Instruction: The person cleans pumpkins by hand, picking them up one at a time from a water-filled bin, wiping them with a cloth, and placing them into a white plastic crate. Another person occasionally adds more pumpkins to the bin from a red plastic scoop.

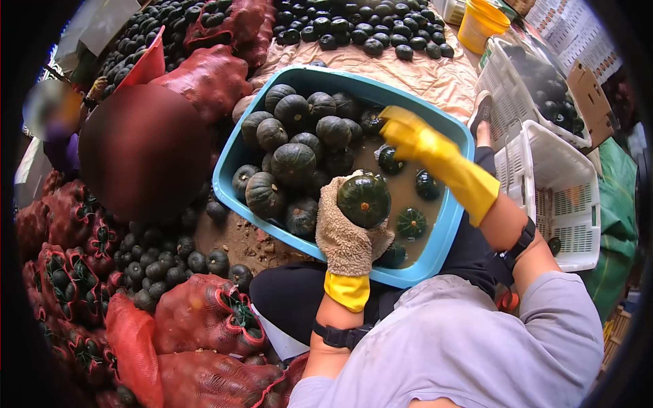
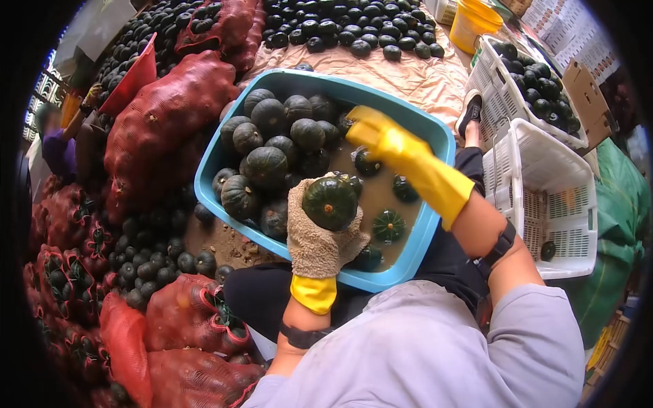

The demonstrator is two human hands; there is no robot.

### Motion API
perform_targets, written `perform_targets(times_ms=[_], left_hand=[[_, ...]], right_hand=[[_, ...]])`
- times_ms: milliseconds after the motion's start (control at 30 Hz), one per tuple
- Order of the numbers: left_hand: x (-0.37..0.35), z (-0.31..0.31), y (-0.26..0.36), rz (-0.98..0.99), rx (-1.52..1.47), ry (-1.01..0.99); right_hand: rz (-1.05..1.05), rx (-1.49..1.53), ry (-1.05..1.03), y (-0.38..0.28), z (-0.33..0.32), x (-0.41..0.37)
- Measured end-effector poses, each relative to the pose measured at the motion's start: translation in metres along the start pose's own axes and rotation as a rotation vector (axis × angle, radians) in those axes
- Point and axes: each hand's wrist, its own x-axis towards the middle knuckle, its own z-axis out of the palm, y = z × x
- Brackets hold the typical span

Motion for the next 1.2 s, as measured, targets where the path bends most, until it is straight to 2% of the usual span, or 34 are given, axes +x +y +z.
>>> perform_targets(times_ms=[33,100,167,200,233,300,333,433,467,500,567,600,633,700,733,767,867,900,967,1067,1167,1200], left_hand=[[0.002,-0.007,0.003,0.023,-0.009,-0.037],[0.004,-0.017,0.008,0.069,-0.022,-0.108],[0.003,-0.018,0.009,0.06,0.001,-0.119],[0.001,-0.014,0.006,0.039,0.019,-0.095],[-0.006,-0.005,0.0,-0.005,0.047,-0.048],[-0.01,0.007,-0.009,-0.076,0.082,0.048],[-0.006,0.001,-0.005,-0.013,0.085,0.026],[0.005,-0.021,0.012,0.137,0.062,-0.065],[0.004,-0.025,0.016,0.139,0.036,-0.114],[0.003,-0.028,0.019,0.134,0.023,-0.156],[0.001,-0.019,0.016,0.11,0.043,-0.151],[0.001,-0.01,0.011,0.097,0.058,-0.125],[0.0,-0.004,0.008,0.082,0.064,-0.102],[0.0,0.003,0.005,0.073,0.06,-0.082],[0.001,0.002,0.008,0.084,0.051,-0.093],[0.001,-0.001,0.011,0.098,0.035,-0.112],[-0.003,-0.012,0.024,0.103,-0.004,-0.194],[-0.003,-0.014,0.026,0.078,-0.03,-0.197],[-0.006,-0.017,0.032,-0.02,-0.152,-0.154],[-0.006,-0.025,0.053,-0.194,-0.439,-0.044],[-0.006,-0.024,0.06,-0.087,-0.397,-0.003],[-0.005,-0.026,0.041,0.115,-0.192,-0.027]], right_hand=[[0.052,0.094,-0.294,-0.013,0.034,-0.011],[-0.114,-0.412,-0.259,-0.035,0.075,-0.034],[0.143,0.132,-0.263,-0.023,0.087,-0.033],[0.191,0.51,-0.244,0.006,0.102,-0.028],[0.257,0.755,-0.041,0.004,0.121,-0.032],[0.169,0.688,0.273,0.033,0.151,-0.029],[0.084,0.542,0.218,0.05,0.15,-0.03],[-0.073,-0.299,-0.085,-0.013,0.102,-0.051],[-0.046,-0.375,-0.128,-0.022,0.098,-0.057],[0.126,-0.252,-0.213,-0.039,0.089,-0.057],[0.286,0.238,-0.248,-0.029,0.082,-0.058],[0.215,0.624,-0.127,-0.002,0.102,-0.058],[0.248,0.723,0.095,0.011,0.122,-0.062],[-0.017,0.381,0.28,0.049,0.137,-0.064],[0.001,0.2,0.25,0.041,0.128,-0.07],[-0.049,0.162,0.221,0.024,0.124,-0.079],[0.298,0.667,0.147,0.01,0.121,-0.089],[0.367,0.696,0.116,0.003,0.115,-0.093],[0.519,1.003,0.117,-0.009,0.111,-0.098],[0.557,1.177,0.222,0.014,0.108,-0.101],[0.471,0.896,0.261,0.026,0.095,-0.109],[0.509,0.828,0.192,0.039,0.084,-0.11]])
